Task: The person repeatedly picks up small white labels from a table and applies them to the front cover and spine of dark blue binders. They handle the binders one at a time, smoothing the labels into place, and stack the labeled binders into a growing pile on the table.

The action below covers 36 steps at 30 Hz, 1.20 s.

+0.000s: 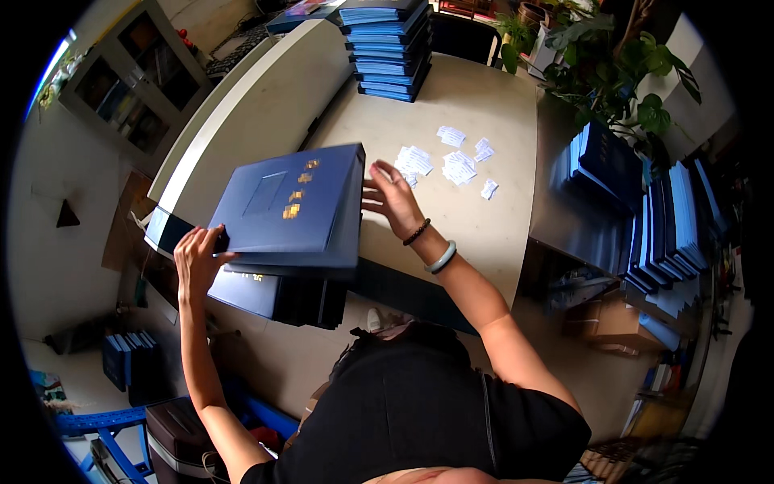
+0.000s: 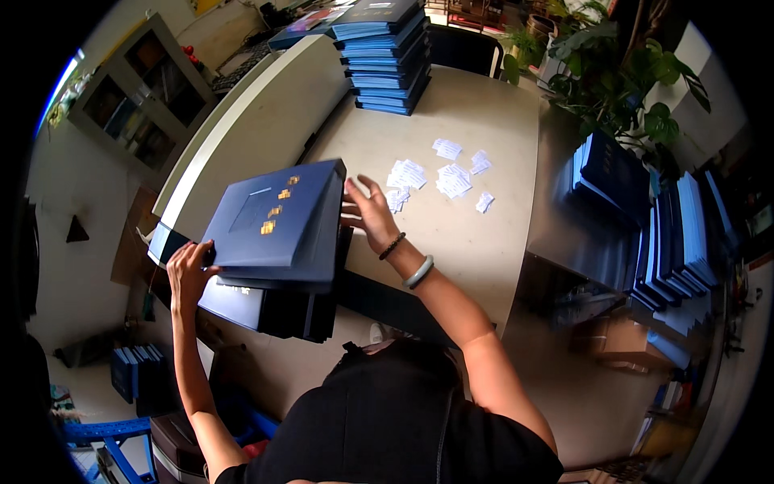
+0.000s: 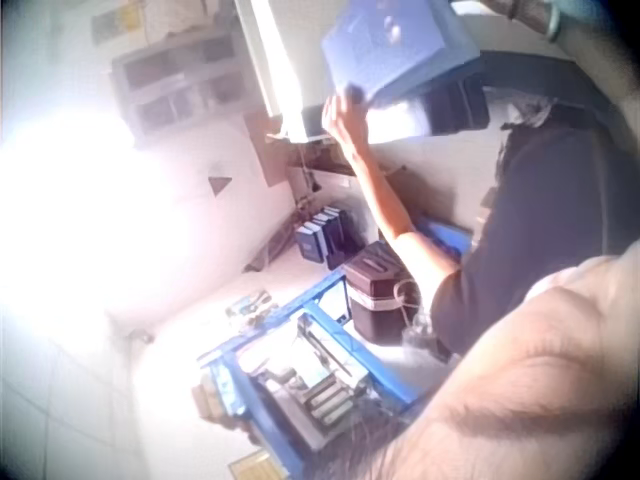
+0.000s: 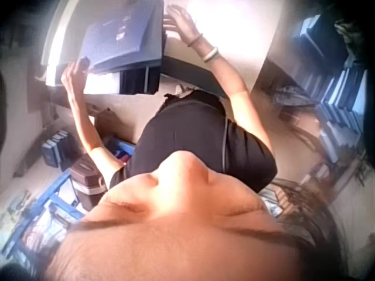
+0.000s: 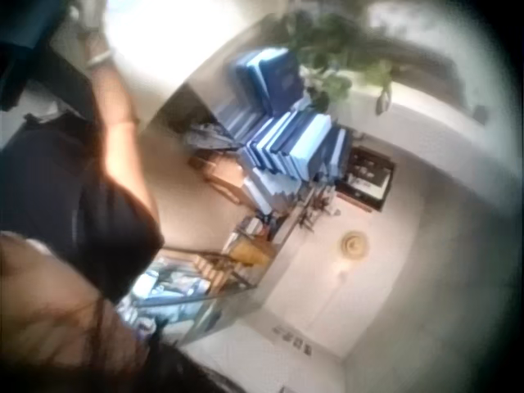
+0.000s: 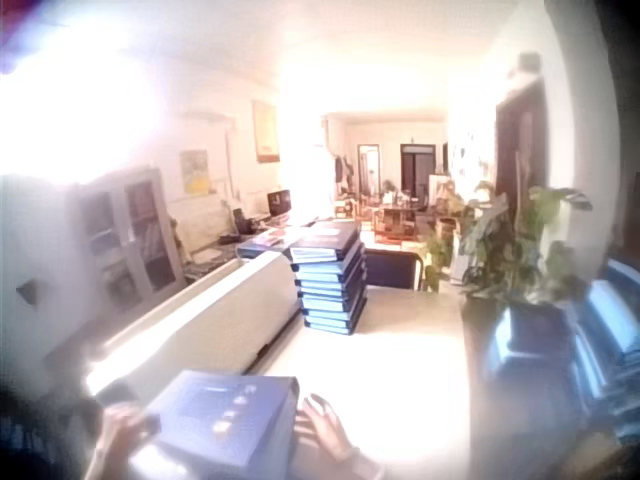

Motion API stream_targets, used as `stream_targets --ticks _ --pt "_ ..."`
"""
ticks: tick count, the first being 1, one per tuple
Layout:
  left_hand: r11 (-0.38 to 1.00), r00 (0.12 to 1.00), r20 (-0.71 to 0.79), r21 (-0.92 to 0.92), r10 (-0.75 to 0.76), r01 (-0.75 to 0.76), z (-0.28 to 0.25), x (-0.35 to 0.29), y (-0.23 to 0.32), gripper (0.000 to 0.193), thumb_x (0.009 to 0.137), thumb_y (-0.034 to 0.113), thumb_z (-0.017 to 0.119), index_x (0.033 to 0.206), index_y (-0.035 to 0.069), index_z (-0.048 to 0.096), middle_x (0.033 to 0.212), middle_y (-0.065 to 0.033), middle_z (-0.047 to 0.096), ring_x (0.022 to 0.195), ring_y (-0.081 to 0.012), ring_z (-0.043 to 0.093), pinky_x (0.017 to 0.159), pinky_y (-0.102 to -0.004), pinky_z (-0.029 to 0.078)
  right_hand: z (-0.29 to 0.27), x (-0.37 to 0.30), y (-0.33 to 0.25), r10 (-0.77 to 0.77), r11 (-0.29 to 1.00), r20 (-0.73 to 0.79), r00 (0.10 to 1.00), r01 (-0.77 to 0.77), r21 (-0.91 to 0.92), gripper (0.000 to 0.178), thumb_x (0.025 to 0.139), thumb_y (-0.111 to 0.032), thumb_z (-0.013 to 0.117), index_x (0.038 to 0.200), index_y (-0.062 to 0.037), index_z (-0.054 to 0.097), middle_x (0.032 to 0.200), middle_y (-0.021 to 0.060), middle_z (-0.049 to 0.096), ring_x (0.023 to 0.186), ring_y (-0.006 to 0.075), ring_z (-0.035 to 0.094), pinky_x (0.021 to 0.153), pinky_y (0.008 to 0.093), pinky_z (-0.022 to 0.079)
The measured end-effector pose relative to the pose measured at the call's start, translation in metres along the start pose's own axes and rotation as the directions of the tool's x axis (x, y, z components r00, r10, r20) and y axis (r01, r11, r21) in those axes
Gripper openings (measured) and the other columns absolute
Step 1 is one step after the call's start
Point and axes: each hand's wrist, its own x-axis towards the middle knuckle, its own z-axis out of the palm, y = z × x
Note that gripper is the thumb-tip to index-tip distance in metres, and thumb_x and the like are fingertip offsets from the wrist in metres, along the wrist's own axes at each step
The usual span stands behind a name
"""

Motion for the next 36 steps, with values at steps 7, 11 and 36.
stream_targets --ticks 7,11,36 --pt "0.941 0.986 -0.034 0.295 -0.163 0.166 -0.068 0.097 0.036 0.046 0.093 0.044 0.065 0.067 0.006 0.063 0.054 -0.0095 0.058 0.054 -0.0259 0.064 0.06 -0.0375 0.053 -0.025 -0.032 0.025 0.006 1.0 0.004 1.0 -0.006 -0.021 0.068 0.1 -0.055 0.049 0.147 -0.01 0.033 0.116 0.0161 0.062 0.099 0.0252 0.066 0.081 0.0375 0.057" --pt "0.98 0.982 0.001 -0.052 -0.19 0.19 -0.105 0.129 0.025 0.052 0.1 0.044 0.055 0.078 -0.002 0.066 0.058 -0.0173 0.056 0.052 -0.0302 0.058 0.058 -0.0405 0.049 -0.018 -0.055 0.034 0.136 0.99 0.061 0.989 -0.138 0.016 0.072 0.101 -0.054 0.048 0.152 -0.008 0.027 0.121 0.0181 0.057 0.097 0.0262 0.067 0.083 0.0384 0.057" --pt "0.752 0.836 0.243 -0.365 -0.492 0.549 -0.106 0.06 -0.082 0.052 0.102 0.043 0.053 0.074 0.001 0.045 0.067 -0.0003 0.028 0.063 -0.0106 0.028 0.057 -0.0331 0.03 0.023 -0.042 0.034 -0.09 0.972 0.211 0.973 0.132 -0.194 0.072 0.099 -0.016 0.053 0.156 0.0046 0.015 0.156 0.0138 0.032 0.141 0.0176 0.033 0.117 0.0301 0.024"
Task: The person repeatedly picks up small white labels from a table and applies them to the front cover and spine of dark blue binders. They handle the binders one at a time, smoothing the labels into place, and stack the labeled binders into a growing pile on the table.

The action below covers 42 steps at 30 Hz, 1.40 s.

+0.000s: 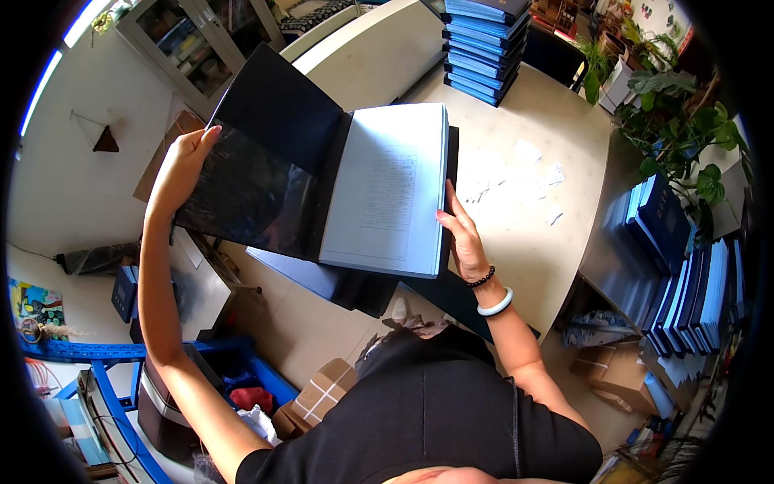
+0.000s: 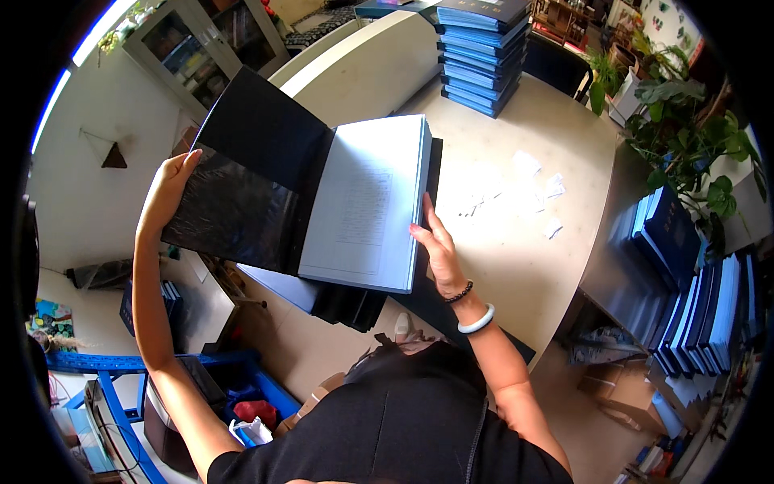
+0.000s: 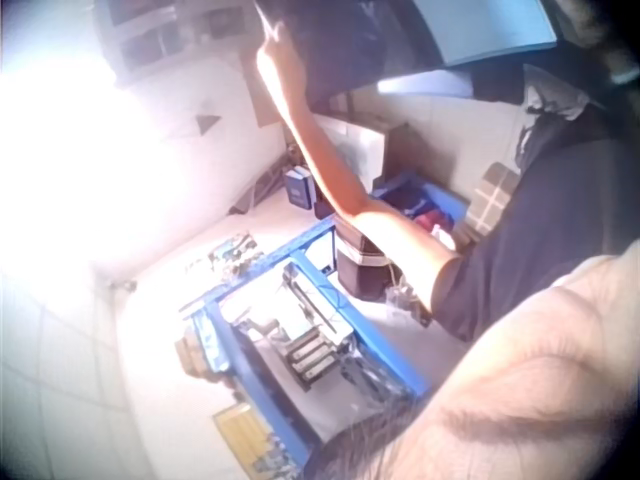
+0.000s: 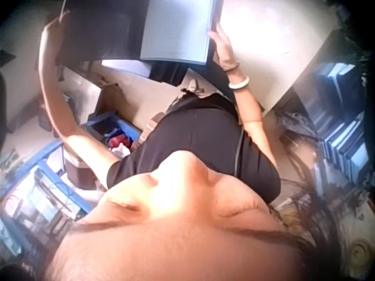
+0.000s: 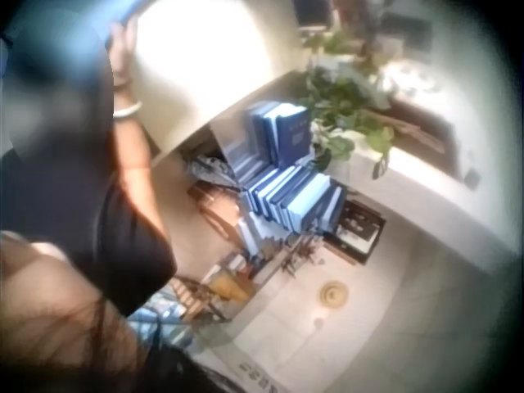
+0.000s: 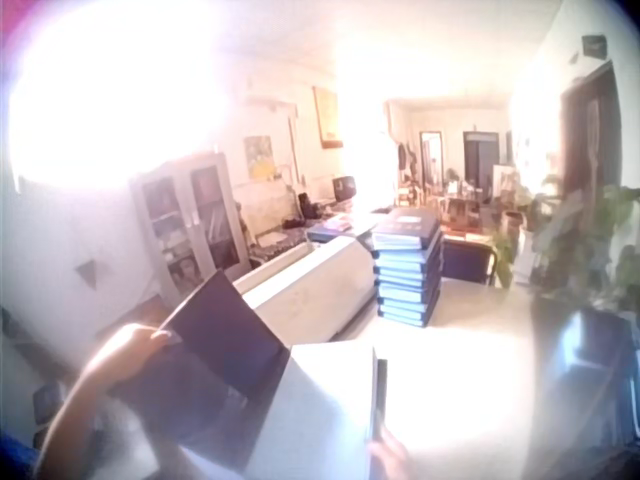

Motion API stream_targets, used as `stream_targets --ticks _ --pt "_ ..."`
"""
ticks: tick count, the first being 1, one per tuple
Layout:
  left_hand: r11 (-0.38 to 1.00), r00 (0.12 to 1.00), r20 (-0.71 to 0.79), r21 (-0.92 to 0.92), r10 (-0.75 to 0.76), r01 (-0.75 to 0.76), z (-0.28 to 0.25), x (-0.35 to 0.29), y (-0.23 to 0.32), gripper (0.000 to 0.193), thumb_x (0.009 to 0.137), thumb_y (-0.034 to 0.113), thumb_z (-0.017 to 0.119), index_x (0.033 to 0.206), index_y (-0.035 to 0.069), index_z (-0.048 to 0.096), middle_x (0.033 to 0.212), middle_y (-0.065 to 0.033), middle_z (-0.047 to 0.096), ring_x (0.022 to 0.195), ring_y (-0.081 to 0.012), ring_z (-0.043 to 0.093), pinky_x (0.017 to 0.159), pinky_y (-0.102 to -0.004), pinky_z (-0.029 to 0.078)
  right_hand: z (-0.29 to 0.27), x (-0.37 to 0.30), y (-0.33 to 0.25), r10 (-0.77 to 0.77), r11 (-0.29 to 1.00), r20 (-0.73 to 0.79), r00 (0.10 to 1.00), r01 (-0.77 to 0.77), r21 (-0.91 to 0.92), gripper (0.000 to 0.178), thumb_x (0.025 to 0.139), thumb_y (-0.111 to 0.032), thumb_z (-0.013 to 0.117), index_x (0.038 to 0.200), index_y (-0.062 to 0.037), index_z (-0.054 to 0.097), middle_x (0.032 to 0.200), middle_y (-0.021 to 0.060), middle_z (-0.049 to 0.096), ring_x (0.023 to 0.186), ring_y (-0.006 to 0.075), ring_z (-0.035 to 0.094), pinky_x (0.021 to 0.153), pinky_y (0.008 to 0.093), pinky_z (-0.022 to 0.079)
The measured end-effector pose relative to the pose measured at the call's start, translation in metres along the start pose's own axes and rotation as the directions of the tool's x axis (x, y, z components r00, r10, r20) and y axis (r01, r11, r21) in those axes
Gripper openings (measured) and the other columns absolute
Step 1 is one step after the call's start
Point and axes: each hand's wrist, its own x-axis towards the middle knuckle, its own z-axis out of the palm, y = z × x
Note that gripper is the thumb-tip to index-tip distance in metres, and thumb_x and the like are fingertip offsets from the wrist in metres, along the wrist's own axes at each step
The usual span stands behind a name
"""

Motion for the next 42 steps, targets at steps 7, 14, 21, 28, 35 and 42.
stream_targets --ticks 7,14,21,28,35,42 --pt "0.997 1.0 0.017 -0.072 0.004 -0.003 0.004 0.006 -0.001 0.051 0.103 0.043 0.053 0.074 0.001 0.046 0.067 0.001 0.031 0.064 -0.0097 0.03 0.058 -0.0329 0.031 0.001 0.002 0.002 -0.013 1.0 0.001 1.0 0.013 0.004 0.069 0.099 -0.014 0.051 0.156 0.0042 0.016 0.158 0.0136 0.03 0.143 0.018 0.031 0.118 0.0307 0.023" --pt "0.963 0.996 0.045 -0.254 -0.079 0.088 0.0 0.001 0.003 0.046 0.101 0.04 0.055 0.106 -0.005 0.063 0.09 -0.0051 0.058 0.086 -0.0111 0.053 0.081 -0.0257 0.042 -0.001 0.002 0.009 -0.022 0.999 -0.017 1.0 0.021 -0.041 0.067 0.099 -0.016 0.049 0.156 0.0028 0.018 0.161 0.0155 0.025 0.147 0.02 0.025 0.119 0.0317 0.021" --pt "0.846 0.969 0.198 -0.484 -0.146 0.226 0.005 -0.017 0.047 0.054 0.1 0.042 0.054 0.135 0.0 0.058 0.135 -0.0124 0.055 0.127 -0.0213 0.051 0.111 -0.0286 0.034 -0.009 -0.001 0.016 0.032 0.997 -0.04 0.999 -0.035 -0.071 0.067 0.098 -0.019 0.049 0.157 -0.0028 0.021 0.162 0.0153 0.026 0.146 0.0204 0.028 0.119 0.0308 0.02" --pt "0.909 0.975 0.165 -0.412 0.148 -0.069 0.021 -0.013 0.024 0.041 0.104 0.027 0.051 0.14 0.009 0.056 0.142 -0.013 0.051 0.136 -0.0233 0.044 0.115 -0.0327 0.029 -0.002 0.003 0.019 -0.263 0.706 -0.074 0.962 0.14 -0.694 0.065 0.101 -0.042 0.05 0.148 0.002 0.04 0.159 0.0281 0.023 0.146 0.0388 0.021 0.119 0.0471 0.017" --pt "0.903 0.97 0.108 -0.4 0.219 -0.159 0.03 -0.013 0.015 0.039 0.102 0.021 0.052 0.138 0.007 0.057 0.137 -0.0136 0.054 0.129 -0.0241 0.051 0.112 -0.0321 0.035 0.03 0.011 -0.055 -0.216 0.681 0.199 0.956 0.293 -0.671 0.083 0.096 -0.066 0.044 0.145 0.001 0.046 0.16 0.0305 0.014 0.149 0.0429 0.009 0.119 0.0533 0.014" --pt "0.75 0.793 -0.108 -0.269 0.599 -0.604 0.032 -0.008 -0.025 0.049 0.09 -0.002 0.064 0.138 0.005 0.055 0.132 -0.0148 0.057 0.124 -0.0257 0.055 0.109 -0.0323 0.041 0.112 0.036 -0.084 -0.011 0.848 0.7 0.714 0.377 -0.371 0.103 0.087 -0.082 0.032 0.159 -0.0187 -0.004 0.164 0.0213 0.005 0.151 0.0404 -0.005 0.121 0.0545 0.004"
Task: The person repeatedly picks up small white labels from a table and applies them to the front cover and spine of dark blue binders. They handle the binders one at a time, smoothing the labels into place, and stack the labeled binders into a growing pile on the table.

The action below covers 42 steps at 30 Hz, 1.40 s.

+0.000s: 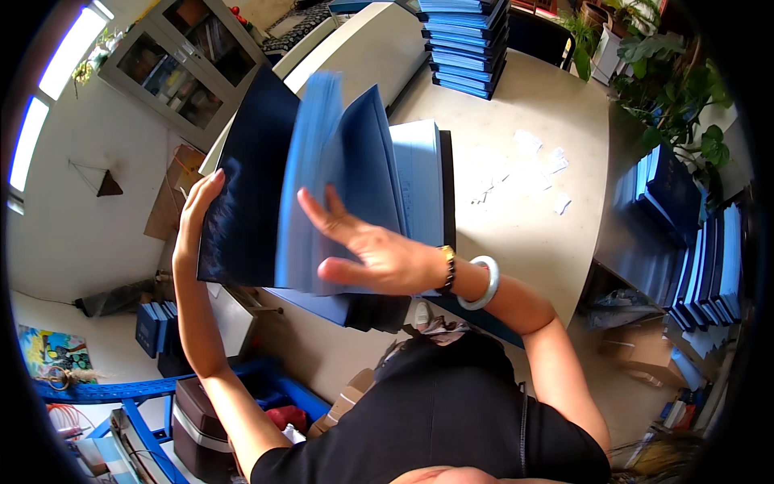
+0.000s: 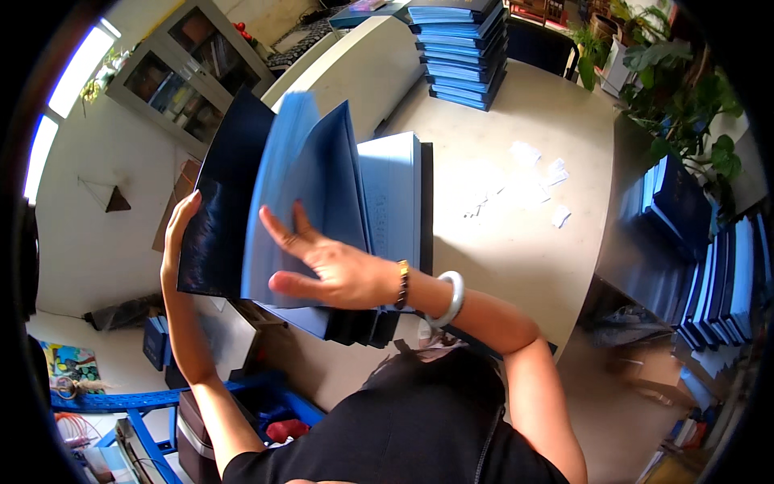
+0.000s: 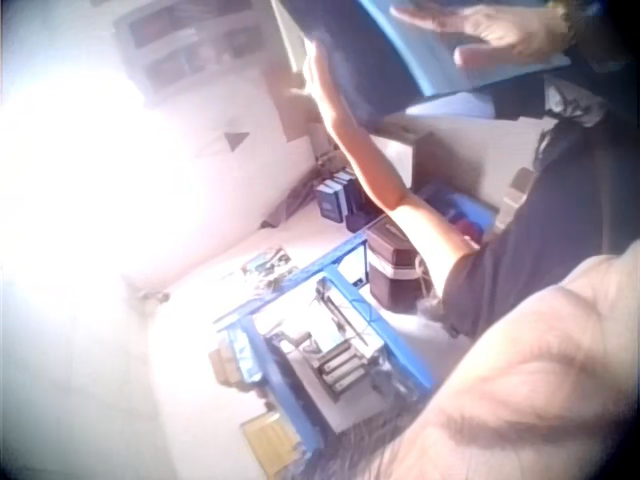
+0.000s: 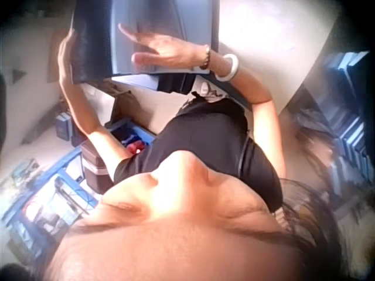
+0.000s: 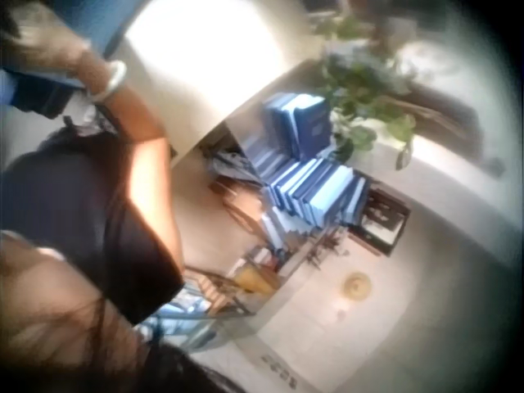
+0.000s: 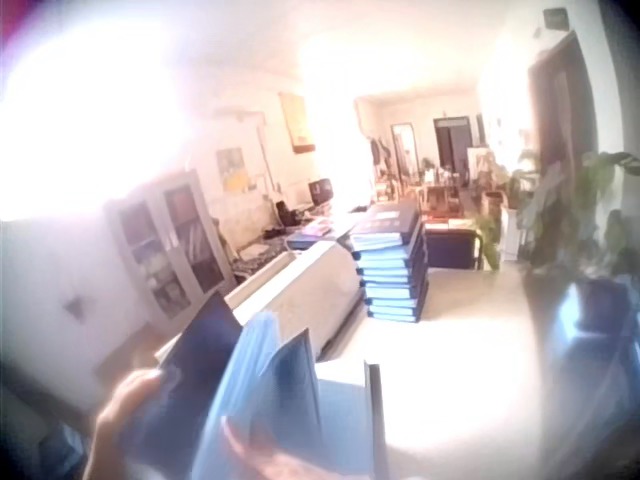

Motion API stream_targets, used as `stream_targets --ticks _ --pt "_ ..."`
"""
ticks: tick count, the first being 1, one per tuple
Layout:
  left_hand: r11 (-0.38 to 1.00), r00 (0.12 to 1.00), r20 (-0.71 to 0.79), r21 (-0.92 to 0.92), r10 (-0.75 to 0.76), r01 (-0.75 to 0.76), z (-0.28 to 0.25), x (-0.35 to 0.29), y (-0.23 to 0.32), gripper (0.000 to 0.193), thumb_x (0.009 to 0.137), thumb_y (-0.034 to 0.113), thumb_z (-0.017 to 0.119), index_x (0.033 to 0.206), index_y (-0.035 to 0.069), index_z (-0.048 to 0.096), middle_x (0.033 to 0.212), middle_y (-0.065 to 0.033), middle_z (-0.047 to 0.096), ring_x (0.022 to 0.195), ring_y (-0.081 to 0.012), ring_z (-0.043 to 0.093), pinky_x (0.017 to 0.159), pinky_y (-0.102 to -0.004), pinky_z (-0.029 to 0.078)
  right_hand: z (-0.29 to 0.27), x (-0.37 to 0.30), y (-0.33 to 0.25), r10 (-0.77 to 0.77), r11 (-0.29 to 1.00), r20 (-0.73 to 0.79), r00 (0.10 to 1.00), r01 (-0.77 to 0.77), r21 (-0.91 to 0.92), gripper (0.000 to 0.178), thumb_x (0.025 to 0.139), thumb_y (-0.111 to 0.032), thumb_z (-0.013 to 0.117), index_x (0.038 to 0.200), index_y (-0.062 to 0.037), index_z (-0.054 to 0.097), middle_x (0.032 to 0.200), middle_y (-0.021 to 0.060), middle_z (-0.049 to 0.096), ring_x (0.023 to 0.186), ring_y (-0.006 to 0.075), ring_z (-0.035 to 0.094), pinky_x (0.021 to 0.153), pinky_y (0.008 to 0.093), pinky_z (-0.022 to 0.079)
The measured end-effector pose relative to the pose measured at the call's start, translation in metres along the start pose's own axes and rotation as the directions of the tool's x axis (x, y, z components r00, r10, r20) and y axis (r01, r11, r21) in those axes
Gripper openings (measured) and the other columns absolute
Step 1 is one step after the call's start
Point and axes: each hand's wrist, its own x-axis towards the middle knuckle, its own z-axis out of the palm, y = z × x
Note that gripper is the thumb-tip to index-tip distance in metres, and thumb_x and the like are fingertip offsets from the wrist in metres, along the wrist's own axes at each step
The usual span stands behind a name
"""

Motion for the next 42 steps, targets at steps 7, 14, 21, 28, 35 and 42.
stream_targets --ticks 7,14,21,28,35,42 --pt "0.043 0.589 0.305 -0.864 -0.748 0.502 -0.002 0.007 0.016 0.032 0.096 0.028 0.058 0.112 0.002 0.067 0.104 -0.0087 0.072 0.089 -0.0177 0.07 0.08 -0.0312 0.057 0.07 0.051 -0.01 0.024 0.928 0.236 0.972 0.066 -0.368 0.1 0.088 -0.082 0.034 0.159 -0.0247 -0.005 0.157 0.0396 0.003 0.137 0.0679 0.008 0.113 0.0665 0.02" --pt "0.388 0.509 0.205 -0.435 -0.836 0.812 -0.051 -0.025 -0.004 0.055 0.084 0.012 0.072 0.133 -0.003 0.052 0.115 -0.0158 0.067 0.099 -0.0236 0.068 0.09 -0.0357 0.053 0.103 0.078 -0.01 0.057 0.91 0.269 0.961 0.06 -0.41 0.096 0.089 -0.073 0.048 0.161 -0.0202 0.009 0.159 0.035 0.006 0.142 0.064 0.006 0.111 0.0695 0.022" --pt "0.626 0.685 0.297 -0.279 -0.665 0.728 -0.033 0.025 -0.019 0.096 0.079 0.004 0.078 0.156 0.005 0.021 0.123 -0.0191 0.062 0.1 -0.021 0.066 0.088 -0.0331 0.056 0.107 0.1 -0.01 0.105 0.911 0.323 0.941 0.04 -0.411 0.097 0.086 -0.072 0.054 0.159 -0.0182 0.019 0.159 0.0311 0.016 0.142 0.0632 0.009 0.111 0.0684 0.023" --pt "0.688 0.686 0.225 -0.084 -0.692 0.721 -0.02 0.008 -0.038 0.106 0.071 -0.011 0.073 0.158 0.013 0.018 0.119 -0.0187 0.065 0.1 -0.0232 0.067 0.089 -0.0363 0.057 0.123 0.115 -0.002 0.172 0.899 0.347 0.922 -0.002 -0.439 0.102 0.081 -0.075 0.058 0.159 -0.0194 0.023 0.161 0.0265 0.019 0.142 0.0629 0.009 0.111 0.0695 0.022" --pt "0.739 0.737 0.171 -0.068 -0.653 0.67 -0.013 0.0 -0.041 0.105 0.069 -0.015 0.071 0.158 0.007 0.018 0.132 -0.0185 0.058 0.112 -0.0226 0.063 0.099 -0.0351 0.052 0.143 0.113 0.018 0.106 0.895 0.289 0.951 0.035 -0.444 0.101 0.081 -0.075 0.058 0.158 -0.0189 0.025 0.159 0.0243 0.025 0.142 0.0628 0.009 0.111 0.0698 0.02" --pt "0.696 0.701 0.21 -0.112 -0.681 0.71 -0.015 0.001 -0.043 0.103 0.071 -0.013 0.071 0.158 0.007 0.019 0.136 -0.0184 0.055 0.112 -0.0227 0.062 0.097 -0.0348 0.053 0.141 0.11 0.017 0.07 0.902 0.245 0.967 0.044 -0.429 0.099 0.081 -0.069 0.063 0.156 -0.0142 0.03 0.157 0.0245 0.029 0.141 0.0617 0.016 0.111 0.0691 0.023"
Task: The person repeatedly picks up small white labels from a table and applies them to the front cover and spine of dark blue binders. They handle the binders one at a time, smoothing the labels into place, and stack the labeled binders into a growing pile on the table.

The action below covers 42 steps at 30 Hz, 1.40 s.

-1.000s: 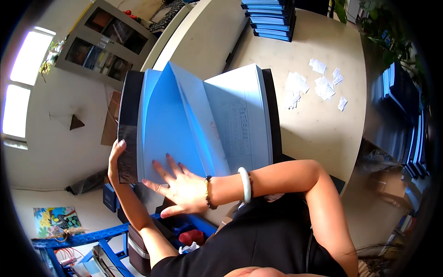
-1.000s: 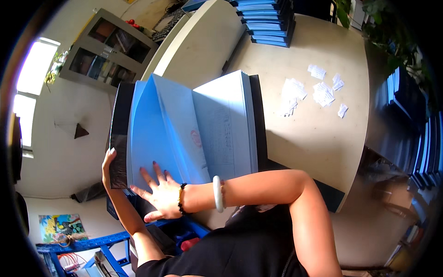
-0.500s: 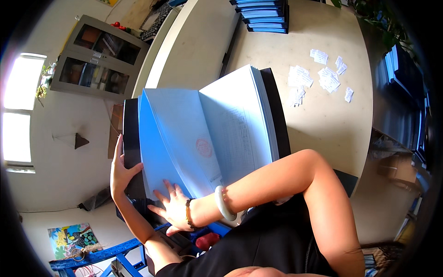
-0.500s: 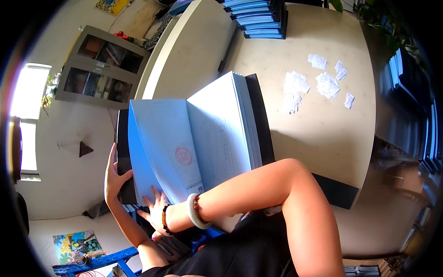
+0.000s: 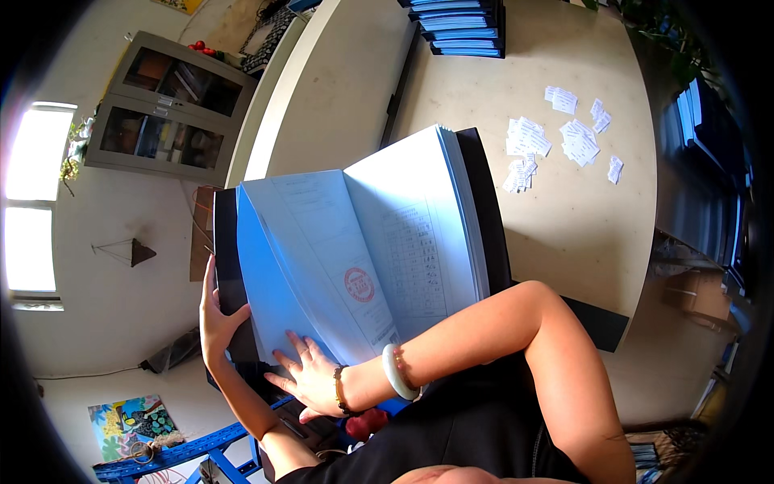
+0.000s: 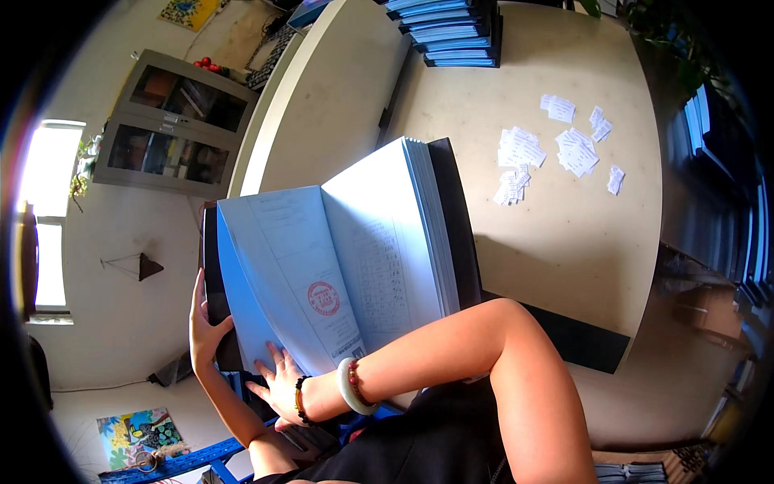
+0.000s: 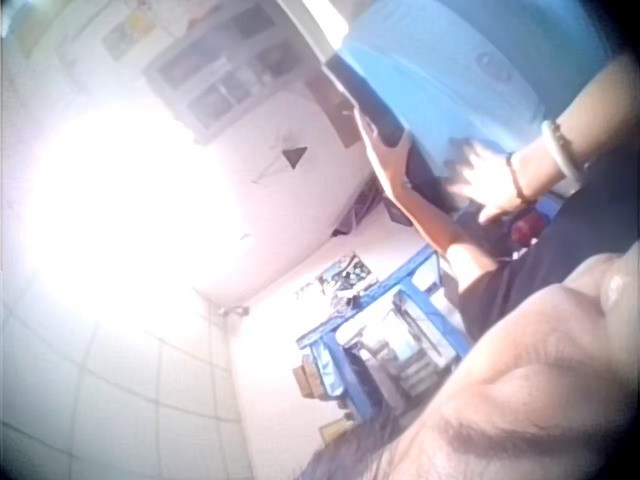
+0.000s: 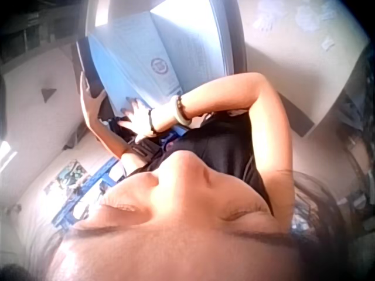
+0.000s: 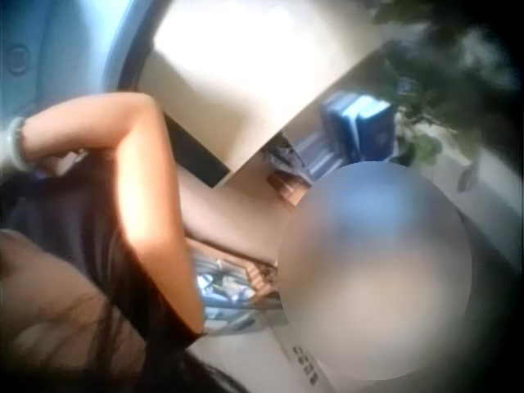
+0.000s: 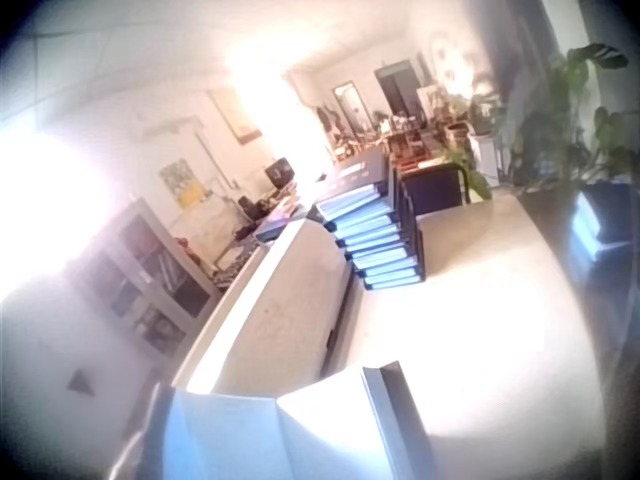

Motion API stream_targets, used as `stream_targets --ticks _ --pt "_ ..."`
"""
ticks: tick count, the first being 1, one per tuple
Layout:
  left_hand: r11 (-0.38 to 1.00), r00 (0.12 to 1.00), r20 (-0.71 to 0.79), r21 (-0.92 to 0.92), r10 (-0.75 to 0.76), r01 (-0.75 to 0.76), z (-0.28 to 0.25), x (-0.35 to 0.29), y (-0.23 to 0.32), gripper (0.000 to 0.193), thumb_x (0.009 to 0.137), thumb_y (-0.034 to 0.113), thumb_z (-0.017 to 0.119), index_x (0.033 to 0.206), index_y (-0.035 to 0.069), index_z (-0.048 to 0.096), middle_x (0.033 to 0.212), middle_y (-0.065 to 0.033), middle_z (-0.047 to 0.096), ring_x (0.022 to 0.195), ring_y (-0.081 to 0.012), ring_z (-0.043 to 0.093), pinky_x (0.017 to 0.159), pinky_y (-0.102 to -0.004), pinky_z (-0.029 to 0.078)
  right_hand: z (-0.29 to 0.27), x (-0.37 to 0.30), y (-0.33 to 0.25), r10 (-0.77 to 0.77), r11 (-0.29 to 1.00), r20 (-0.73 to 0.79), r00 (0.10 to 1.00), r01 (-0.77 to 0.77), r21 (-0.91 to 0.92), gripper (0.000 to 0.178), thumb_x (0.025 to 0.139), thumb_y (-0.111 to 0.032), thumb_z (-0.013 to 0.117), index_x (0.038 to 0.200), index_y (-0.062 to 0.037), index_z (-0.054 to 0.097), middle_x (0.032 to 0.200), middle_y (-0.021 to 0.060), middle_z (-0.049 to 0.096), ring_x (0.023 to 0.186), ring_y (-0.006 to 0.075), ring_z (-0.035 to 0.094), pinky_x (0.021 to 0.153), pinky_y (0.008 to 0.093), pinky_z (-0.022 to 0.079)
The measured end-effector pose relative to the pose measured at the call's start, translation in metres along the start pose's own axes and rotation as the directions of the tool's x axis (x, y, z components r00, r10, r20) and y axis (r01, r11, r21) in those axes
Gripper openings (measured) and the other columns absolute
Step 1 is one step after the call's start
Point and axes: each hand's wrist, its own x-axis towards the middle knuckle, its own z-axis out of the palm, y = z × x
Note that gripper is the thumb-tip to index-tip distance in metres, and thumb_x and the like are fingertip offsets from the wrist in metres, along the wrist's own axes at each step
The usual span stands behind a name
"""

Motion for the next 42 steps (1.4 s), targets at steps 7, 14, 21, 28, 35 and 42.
stream_targets --ticks 7,14,21,28,35,42 --pt "0.878 0.963 -0.019 0.416 0.27 -0.238 -0.011 -0.023 0.023 0.09 0.078 -0.003 0.071 0.156 0.005 0.026 0.146 -0.0152 0.048 0.118 -0.0209 0.058 0.1 -0.0336 0.05 -0.067 -0.039 -0.01 -0.373 0.925 -0.852 0.366 0.214 -0.313 0.052 0.091 -0.043 0.055 0.117 0.0001 0.068 0.141 0.0173 0.056 0.139 0.0362 0.044 0.116 0.065 0.022" --pt "0.984 0.973 -0.15 0.056 0.176 -0.169 0.017 -0.036 0.083 0.078 0.09 0.019 0.064 0.156 0.003 0.027 0.161 -0.0118 0.031 0.133 -0.0199 0.045 0.11 -0.0338 0.035 -0.105 -0.172 0.116 0.498 0.862 -0.801 0.332 -0.088 0.5 0.084 0.099 -0.054 0.05 0.157 -0.0044 0.015 0.162 0.0293 0.005 0.152 0.0413 0.002 0.12 0.056 0.012" --pt "0.906 0.932 -0.089 0.283 0.351 -0.315 0.037 -0.037 0.107 0.072 0.09 0.033 0.056 0.156 0.015 0.034 0.159 -0.0031 0.037 0.067 -0.0045 0.04 0.066 -0.0155 0.039 -0.058 -0.22 0.122 0.559 0.826 -0.822 0.108 -0.157 0.541 0.089 0.1 -0.051 0.051 0.156 0.0036 0.007 0.162 0.0284 0.01 0.152 0.0387 0.008 0.122 0.0409 0.014" --pt "0.88 0.865 0.217 0.055 0.452 -0.473 0.111 -0.014 0.147 0.085 0.092 0.059 0.054 0.159 0.014 0.025 0.119 -0.0091 0.059 0.071 -0.0071 0.049 0.064 -0.0188 0.044 -0.048 -0.255 0.121 0.84 0.226 -0.228 0.492 0.065 0.972 0.082 0.092 -0.076 0.042 0.128 -0.0023 0.048 0.12 0.0115 0.049 0.11 0.0176 0.044 0.099 0.0297 0.035" --pt "0.67 0.963 0.068 0.706 0.26 -0.231 0.148 0.009 0.012 0.081 0.095 0.038 0.064 0.158 0.013 0.02 0.155 -0.0224 0.035 0.141 -0.0397 0.038 0.11 -0.0563 0.039 -0.034 -0.246 0.115 0.792 0.269 -0.251 0.557 0.05 0.962 0.151 0.06 -0.096 0.054 0.152 0.0118 0.003 0.158 0.0354 0.01 0.15 0.0407 0.01 0.121 0.0489 0.018" --pt "0.972 0.977 -0.02 0.112 0.212 -0.208 0.215 -0.019 0.005 0.083 0.091 0.032 0.071 0.156 0.006 0.026 0.158 -0.0204 0.031 0.149 -0.0324 0.025 0.121 -0.0461 0.017 -0.04 -0.255 0.126 0.688 0.251 -0.376 0.62 0.282 0.926 0.092 0.076 -0.02 0.08 0.146 0.009 0.028 0.137 0.0188 0.047 0.127 0.0234 0.045 0.107 0.0361 0.039"
